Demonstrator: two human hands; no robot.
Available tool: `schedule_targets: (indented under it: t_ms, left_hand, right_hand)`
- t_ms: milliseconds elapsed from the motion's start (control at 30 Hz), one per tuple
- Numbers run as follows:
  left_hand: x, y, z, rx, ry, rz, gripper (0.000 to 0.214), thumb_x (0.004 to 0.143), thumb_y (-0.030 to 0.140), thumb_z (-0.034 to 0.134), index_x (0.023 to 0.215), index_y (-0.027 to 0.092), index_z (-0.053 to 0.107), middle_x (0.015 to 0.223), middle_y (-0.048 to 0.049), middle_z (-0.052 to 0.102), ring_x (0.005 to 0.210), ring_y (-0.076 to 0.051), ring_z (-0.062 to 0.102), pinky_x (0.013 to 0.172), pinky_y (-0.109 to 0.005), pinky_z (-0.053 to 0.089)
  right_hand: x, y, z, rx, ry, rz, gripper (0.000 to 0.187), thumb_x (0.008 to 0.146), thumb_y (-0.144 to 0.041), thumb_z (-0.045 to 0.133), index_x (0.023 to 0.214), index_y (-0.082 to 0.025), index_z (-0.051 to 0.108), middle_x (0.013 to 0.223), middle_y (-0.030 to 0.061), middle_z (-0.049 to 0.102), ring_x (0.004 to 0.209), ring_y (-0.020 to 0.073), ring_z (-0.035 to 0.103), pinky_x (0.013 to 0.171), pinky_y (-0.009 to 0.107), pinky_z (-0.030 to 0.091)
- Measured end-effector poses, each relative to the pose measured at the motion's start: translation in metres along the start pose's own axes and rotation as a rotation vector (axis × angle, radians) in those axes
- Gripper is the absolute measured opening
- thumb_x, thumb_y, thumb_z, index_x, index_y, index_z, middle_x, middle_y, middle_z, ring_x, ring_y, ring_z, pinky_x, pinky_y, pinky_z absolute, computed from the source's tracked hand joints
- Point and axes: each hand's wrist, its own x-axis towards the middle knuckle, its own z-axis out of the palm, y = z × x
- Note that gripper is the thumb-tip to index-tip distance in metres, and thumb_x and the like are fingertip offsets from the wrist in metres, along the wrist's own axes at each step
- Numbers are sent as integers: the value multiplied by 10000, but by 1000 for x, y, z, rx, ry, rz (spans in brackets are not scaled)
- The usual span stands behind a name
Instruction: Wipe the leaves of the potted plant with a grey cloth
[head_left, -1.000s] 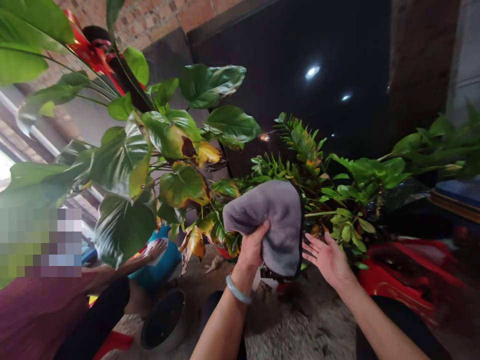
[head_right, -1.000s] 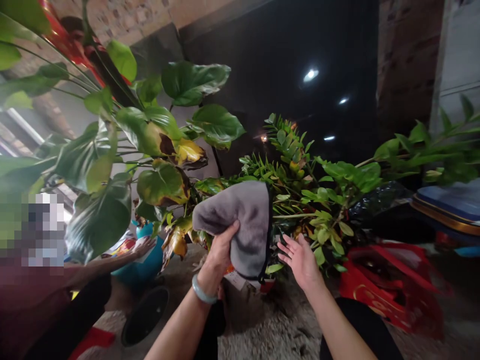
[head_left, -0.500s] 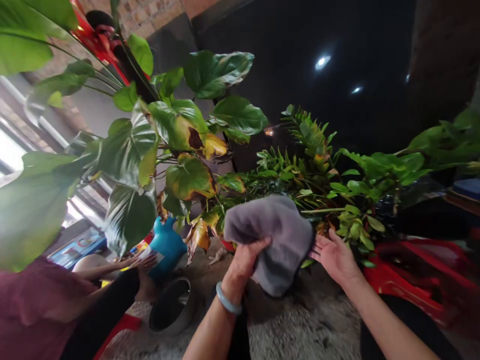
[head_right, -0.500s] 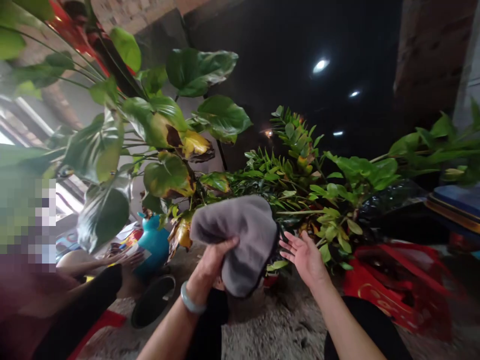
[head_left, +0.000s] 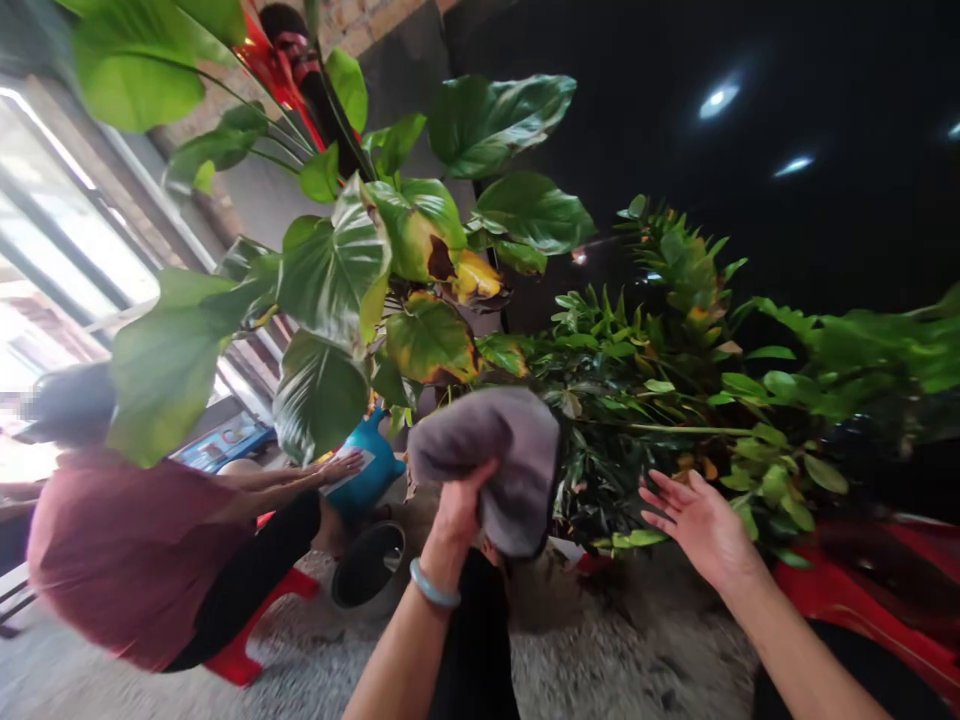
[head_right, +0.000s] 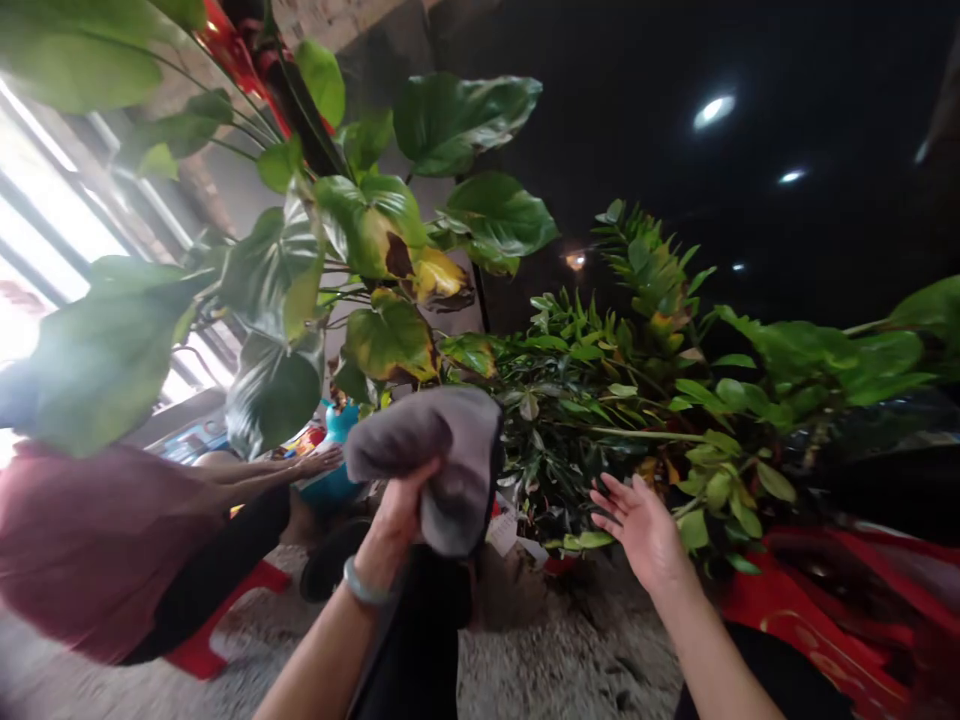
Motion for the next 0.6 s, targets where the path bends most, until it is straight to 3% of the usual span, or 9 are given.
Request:
schedule_targets:
  t_ms: [67,133,233,333,433,533,600]
  left_hand:
    - [18,7,10,-107,60,16,292,610,222,807,889,184,730,924,-65,785,1074,-295,694,1045,-436,491]
    - [19,-6,14,-126,119,-53,316,607,160,791,911,168,705,873,-68,783,1011,-276,718,1019,-440,510]
    - [-10,-50,3,34,189,-351,270,577,57,760,823,134,683,676,-75,746,825,-296,751,941,-473,555]
    - [-46,-72,-16,55,102,-575,248,605,60,738,843,104,680,637,-97,740,707,-310,751,847,-477,596]
    - [-51,-44,-18,-33,113,-509,403,605,53,749,998,108,682,754,-93,781,706,-286,756,804,-442,615]
    - [-22,6,0,-150,139,-266,377,653,68,730,1025,113,696,783,-79,788,693,-247,751,775,-391,623]
    - [0,24,13,-213,156,-106,358,686,76,718,1039,133,698,815,-61,794,728,-222,754,805,-360,613]
  right_hand:
    - [2,2,-1,-4,4,-10,277,870,-396,514,856,-249,748,889,93,795,907,291,711,760,430,552]
    - [2,4,-1,-20,11,-15,268,864,-405,526,862,-243,741,909,104,793,908,294,711,750,426,552]
    - [-2,6,3,-39,27,-29,250,860,-401,545,854,-233,730,948,110,791,876,282,716,699,393,554]
    - [-6,5,5,-36,48,-40,257,859,-405,544,833,-232,733,944,107,792,844,263,717,668,367,553]
    - [-5,4,4,-31,42,-51,262,839,-429,567,807,-236,742,897,102,792,831,267,716,670,370,550]
    - [-3,5,5,-23,18,-76,253,804,-448,607,803,-239,749,892,97,792,864,285,710,679,385,540]
    - [-3,7,8,-13,11,-95,230,787,-446,626,789,-249,745,925,86,793,884,287,704,686,388,535]
